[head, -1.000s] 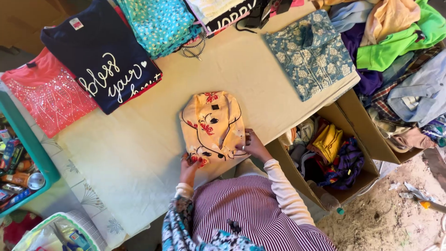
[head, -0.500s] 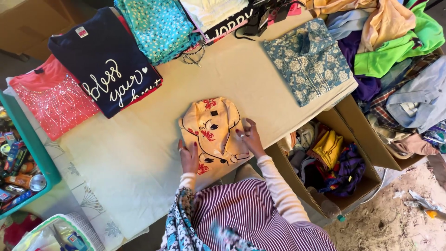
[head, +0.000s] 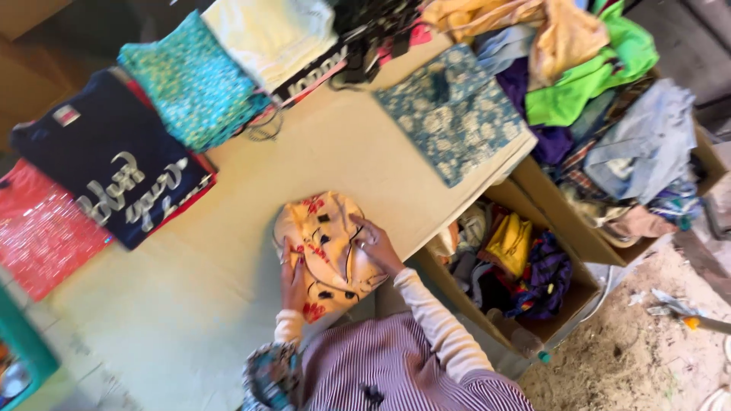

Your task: Folding various items of clothing on a table.

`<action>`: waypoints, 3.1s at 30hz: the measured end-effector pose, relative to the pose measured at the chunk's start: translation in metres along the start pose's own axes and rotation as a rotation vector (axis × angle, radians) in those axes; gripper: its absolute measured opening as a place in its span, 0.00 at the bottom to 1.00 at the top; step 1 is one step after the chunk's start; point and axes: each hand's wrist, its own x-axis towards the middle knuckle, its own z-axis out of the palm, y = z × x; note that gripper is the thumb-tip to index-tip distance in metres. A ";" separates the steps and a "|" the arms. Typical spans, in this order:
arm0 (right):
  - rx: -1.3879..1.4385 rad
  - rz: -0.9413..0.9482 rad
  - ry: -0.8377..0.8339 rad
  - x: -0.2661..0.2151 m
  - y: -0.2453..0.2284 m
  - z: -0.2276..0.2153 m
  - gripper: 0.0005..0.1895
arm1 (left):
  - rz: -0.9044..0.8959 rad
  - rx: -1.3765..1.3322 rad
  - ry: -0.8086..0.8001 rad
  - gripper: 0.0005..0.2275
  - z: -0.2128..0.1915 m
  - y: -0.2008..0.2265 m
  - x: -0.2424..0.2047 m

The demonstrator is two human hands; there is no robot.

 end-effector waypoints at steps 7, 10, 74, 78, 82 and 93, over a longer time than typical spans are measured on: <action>-0.108 -0.105 0.072 0.020 -0.084 -0.131 0.35 | 0.067 -0.189 -0.202 0.32 0.118 0.047 0.042; -0.324 -0.275 0.106 0.039 -0.130 -0.203 0.35 | 0.150 -0.239 -0.259 0.34 0.190 0.072 0.073; -1.190 -0.277 0.885 0.151 -0.084 -0.410 0.38 | 0.181 0.265 0.489 0.31 0.407 -0.001 0.232; -1.060 -0.185 0.973 0.110 -0.037 -0.388 0.42 | -0.076 -0.245 0.138 0.18 0.410 -0.015 0.260; -0.826 -0.240 1.112 0.104 -0.024 -0.367 0.44 | -0.307 -0.414 0.087 0.15 0.403 0.006 0.289; -0.071 -0.046 0.895 0.112 -0.071 -0.357 0.43 | -0.126 -0.525 0.016 0.23 0.422 -0.084 0.308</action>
